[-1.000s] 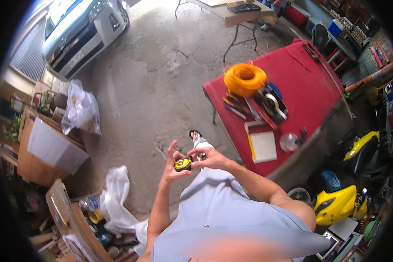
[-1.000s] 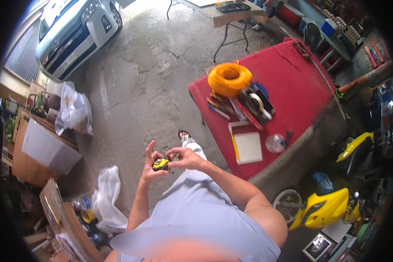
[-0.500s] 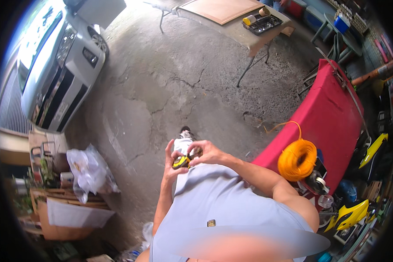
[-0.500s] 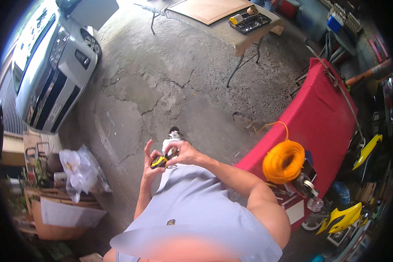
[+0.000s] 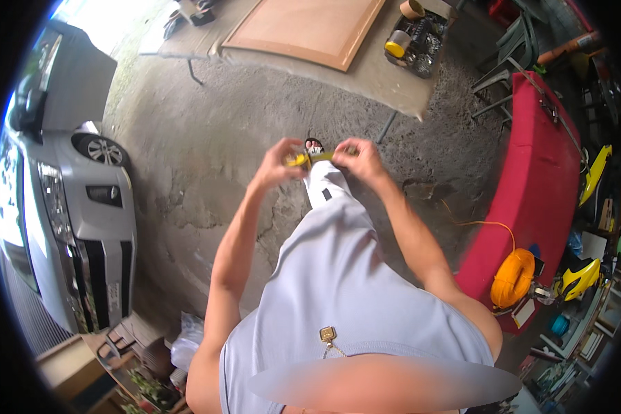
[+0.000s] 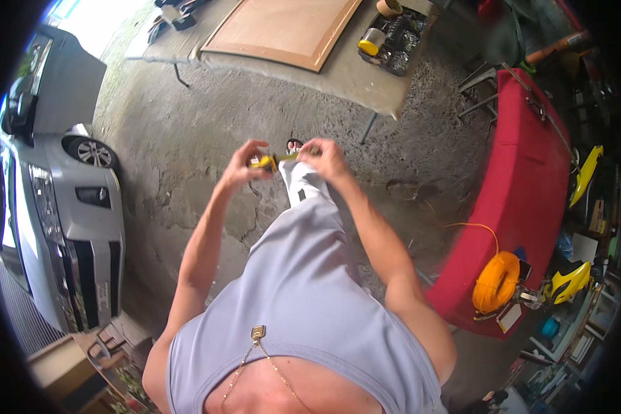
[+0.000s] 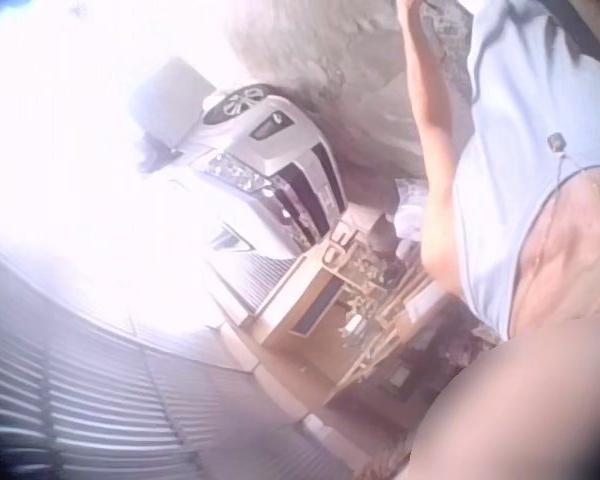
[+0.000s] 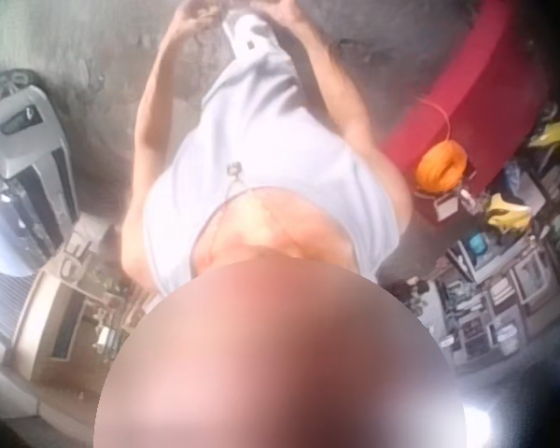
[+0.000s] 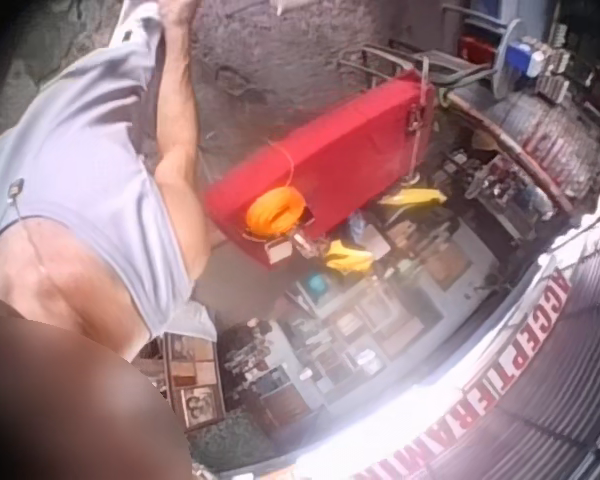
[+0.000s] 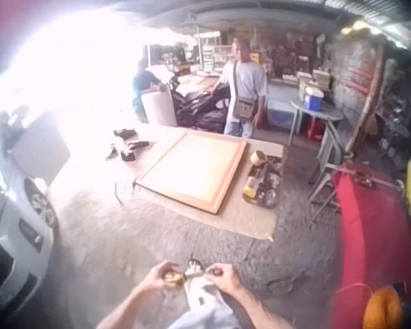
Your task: The person assembles a wooden picture frame by taping and cutting the frame pieces, then uses a drill to screw the frame together. They measure the frame with a tape measure and attach a yellow cord to the back.
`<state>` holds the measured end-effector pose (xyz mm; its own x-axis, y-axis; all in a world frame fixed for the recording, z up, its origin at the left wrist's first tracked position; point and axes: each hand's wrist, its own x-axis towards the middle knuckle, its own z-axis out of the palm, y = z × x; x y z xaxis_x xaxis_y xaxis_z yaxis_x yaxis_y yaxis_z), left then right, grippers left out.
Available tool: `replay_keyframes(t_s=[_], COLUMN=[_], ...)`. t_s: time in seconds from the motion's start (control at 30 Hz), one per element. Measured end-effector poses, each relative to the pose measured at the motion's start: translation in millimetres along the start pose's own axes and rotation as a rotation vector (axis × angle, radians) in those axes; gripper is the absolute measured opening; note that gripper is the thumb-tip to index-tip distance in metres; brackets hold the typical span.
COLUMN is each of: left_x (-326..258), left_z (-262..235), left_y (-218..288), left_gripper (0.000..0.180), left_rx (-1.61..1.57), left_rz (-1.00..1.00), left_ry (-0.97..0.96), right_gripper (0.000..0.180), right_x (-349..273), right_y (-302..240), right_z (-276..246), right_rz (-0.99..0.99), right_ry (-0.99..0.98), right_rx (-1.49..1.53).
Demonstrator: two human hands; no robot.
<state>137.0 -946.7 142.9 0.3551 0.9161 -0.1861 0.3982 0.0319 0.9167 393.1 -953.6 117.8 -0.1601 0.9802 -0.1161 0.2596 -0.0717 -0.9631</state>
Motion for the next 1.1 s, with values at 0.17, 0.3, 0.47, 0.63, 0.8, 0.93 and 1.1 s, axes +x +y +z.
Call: replay_keyframes(t_s=[0.17, 0.3, 0.47, 0.63, 0.8, 0.93, 1.1], left_x=[208, 308, 374, 409, 444, 458, 442], left_z=[-152, -223, -256, -346, -485, -516, -501], left_y=[-44, -69, -87, -107, -145, -189, -177], left_gripper=[0.035, 0.028, 0.031, 0.030, 0.032, 0.030, 0.029], left_rx=[-0.014, 0.015, 0.196, 0.220, 0.170, 0.240, 0.341], left_rz=[-0.207, -0.153, -0.250, -0.163, -0.187, -0.214, -0.180], left_ry=[0.035, 0.034, -0.045, -0.058, -0.157, -0.212, -0.250], right_gripper=[0.017, 0.017, 0.018, 0.021, 0.020, 0.020, 0.022], right_x=[198, 253, 267, 269, 271, 271, 277], right_y=[39, 41, 53, 37, 38, 47, 33], right_z=[-36, -27, -1, 4, 9, 7, 12], right_rz=[0.142, 0.349, 0.352, 0.408, 0.515, 0.682, 0.731], right_ry=[0.367, 0.565, 0.751, 0.829, 0.881, 0.908, 0.975], right_rx=[-0.110, -0.239, -0.300, -0.298, -0.327, -0.304, -0.209])
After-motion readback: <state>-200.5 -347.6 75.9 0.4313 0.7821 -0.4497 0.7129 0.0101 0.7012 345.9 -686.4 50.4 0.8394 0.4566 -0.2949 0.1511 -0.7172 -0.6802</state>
